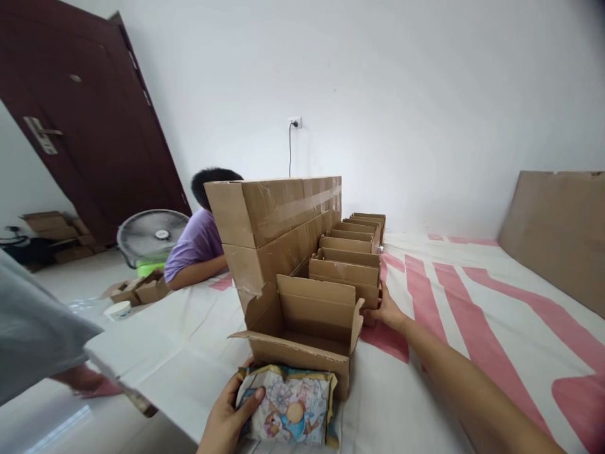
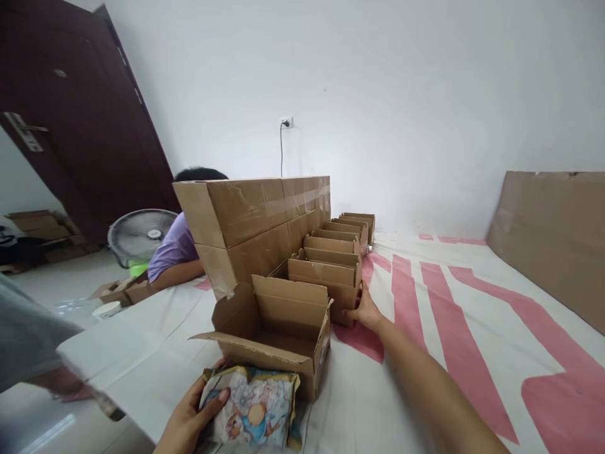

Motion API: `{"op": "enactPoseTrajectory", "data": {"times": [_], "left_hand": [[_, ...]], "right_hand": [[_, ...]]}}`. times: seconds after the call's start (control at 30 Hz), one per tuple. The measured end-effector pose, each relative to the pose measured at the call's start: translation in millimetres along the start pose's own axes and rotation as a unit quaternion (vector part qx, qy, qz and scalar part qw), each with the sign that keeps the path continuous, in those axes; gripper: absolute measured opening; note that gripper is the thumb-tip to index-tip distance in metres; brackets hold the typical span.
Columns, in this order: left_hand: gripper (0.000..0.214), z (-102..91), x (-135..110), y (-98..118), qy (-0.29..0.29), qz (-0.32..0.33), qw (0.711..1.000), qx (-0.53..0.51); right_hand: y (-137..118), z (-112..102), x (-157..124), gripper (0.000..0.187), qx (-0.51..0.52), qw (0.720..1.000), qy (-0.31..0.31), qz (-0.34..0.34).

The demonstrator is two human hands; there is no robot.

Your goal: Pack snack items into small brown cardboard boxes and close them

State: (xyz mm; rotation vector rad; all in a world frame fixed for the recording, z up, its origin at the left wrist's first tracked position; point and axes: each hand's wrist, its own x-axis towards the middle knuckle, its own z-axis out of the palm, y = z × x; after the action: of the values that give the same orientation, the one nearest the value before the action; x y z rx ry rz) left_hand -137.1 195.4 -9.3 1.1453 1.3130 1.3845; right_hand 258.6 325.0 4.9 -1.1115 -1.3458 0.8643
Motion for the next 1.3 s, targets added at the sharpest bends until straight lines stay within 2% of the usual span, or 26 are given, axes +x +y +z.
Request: {"op": "enactPoseTrajectory", "data": {"times": [0.2,0.4,0.87,1.1,1.17,1.3], "left_hand": [[0.064,-0.9,-2,0,0.010,-0.008,1.000,0.008],[0.067,-0.8,-3,-3,0.011,-0.021,1.000,0.011],[0.069,12.9,-15,5,0.062,0.019,0.997,0.032],[0.073,2.6,-9,3,0.014,0.004,0.998,0.066],[0.074,0.4,-8,4,0.010,-0.003,0.997,0.071],[0.073,-0.8,-6,5,0.010,-0.013,0.997,0.072]], "right_hand": [[-1,-16,10,0.118,0.011,0.999,-0.037,0.021],[4,-18,27,0.118,0.006,0.999,-0.024,0.028],[7,-19,55,0.118,-0.016,0.999,-0.006,0.039],[9,-14,62,0.120,-0.014,0.999,0.013,0.036],[11,-12,62,0.114,-0.016,0.999,0.023,0.037],[14,-11,54,0.089,-0.042,0.997,0.044,0.051]]}}
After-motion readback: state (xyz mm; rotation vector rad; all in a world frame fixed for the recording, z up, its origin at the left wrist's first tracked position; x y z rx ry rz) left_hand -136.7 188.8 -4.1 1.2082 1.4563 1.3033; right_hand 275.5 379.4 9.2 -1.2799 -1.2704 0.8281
